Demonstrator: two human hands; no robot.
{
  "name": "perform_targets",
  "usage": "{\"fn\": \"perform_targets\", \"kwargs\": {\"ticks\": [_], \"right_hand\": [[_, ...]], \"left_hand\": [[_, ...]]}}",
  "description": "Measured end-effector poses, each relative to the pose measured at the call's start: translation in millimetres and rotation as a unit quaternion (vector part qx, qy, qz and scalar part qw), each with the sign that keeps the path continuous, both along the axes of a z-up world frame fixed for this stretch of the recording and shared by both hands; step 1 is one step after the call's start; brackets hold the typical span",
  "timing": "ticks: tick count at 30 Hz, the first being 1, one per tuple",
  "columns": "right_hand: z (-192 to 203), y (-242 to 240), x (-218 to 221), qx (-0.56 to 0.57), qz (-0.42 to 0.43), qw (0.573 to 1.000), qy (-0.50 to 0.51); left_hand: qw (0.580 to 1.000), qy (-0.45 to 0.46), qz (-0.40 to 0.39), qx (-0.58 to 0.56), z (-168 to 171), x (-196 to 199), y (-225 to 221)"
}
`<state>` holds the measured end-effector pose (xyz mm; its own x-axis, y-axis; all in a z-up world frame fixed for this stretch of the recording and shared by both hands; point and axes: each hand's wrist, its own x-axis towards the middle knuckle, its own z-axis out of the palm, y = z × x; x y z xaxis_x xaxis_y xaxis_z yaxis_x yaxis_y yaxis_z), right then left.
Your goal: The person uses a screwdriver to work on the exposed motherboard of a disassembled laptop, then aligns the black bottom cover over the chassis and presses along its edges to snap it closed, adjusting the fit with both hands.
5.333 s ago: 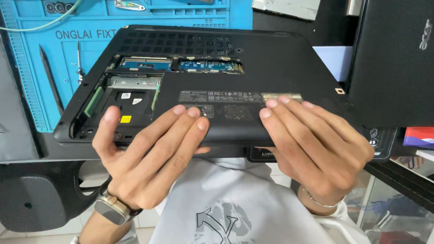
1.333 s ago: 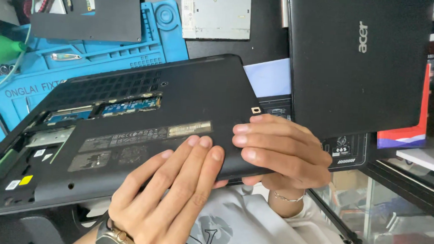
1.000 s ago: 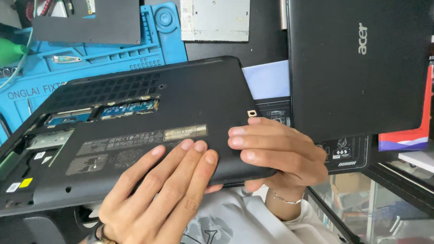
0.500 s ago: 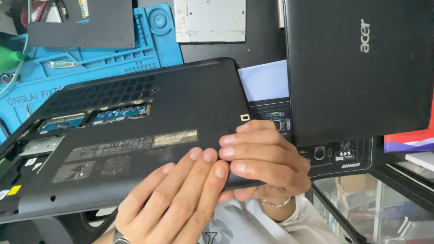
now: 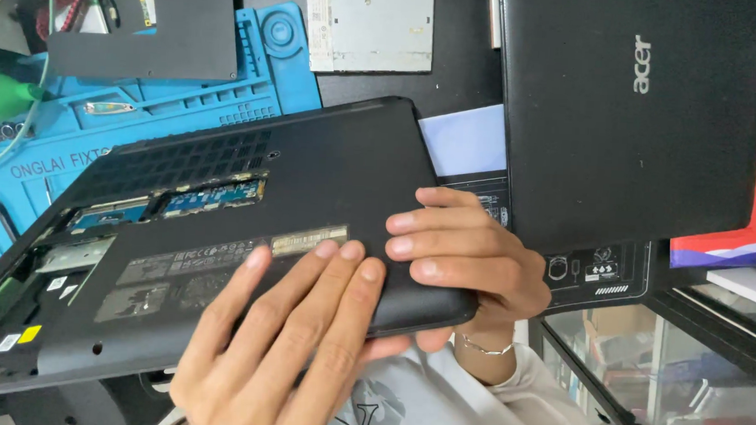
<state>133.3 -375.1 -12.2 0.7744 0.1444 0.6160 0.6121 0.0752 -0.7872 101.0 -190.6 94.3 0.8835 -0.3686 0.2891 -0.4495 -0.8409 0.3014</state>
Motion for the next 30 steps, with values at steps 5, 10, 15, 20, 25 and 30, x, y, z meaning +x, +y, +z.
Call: {"fn": "perform_targets", "kwargs": {"ticks": [5,10,15,20,25,30], "right_hand": [[-6,6,-2,0.027,-0.025,0.999,0.021],[-11,7,-5,0.017,-0.036,0.999,0.018],[2,17,-9,0.020,-0.077,0.995,0.057],[25,21,-7,0.017,-0.096,0.982,0.162],[47,9,-4,-0.001,-0.078,0.976,0.205],[64,-10,12,-0.091,-0.014,0.979,0.183]], "left_hand": [[0.998,0.060,-0.017,0.009,9,3,10],[0.990,0.119,-0.052,0.050,21,13,32],[0.983,0.101,-0.089,0.129,33,18,32],[0.978,0.058,-0.084,0.181,38,19,24],[0.987,0.038,-0.087,0.128,34,20,21],[0.986,0.022,-0.116,0.114,36,23,23]]}}
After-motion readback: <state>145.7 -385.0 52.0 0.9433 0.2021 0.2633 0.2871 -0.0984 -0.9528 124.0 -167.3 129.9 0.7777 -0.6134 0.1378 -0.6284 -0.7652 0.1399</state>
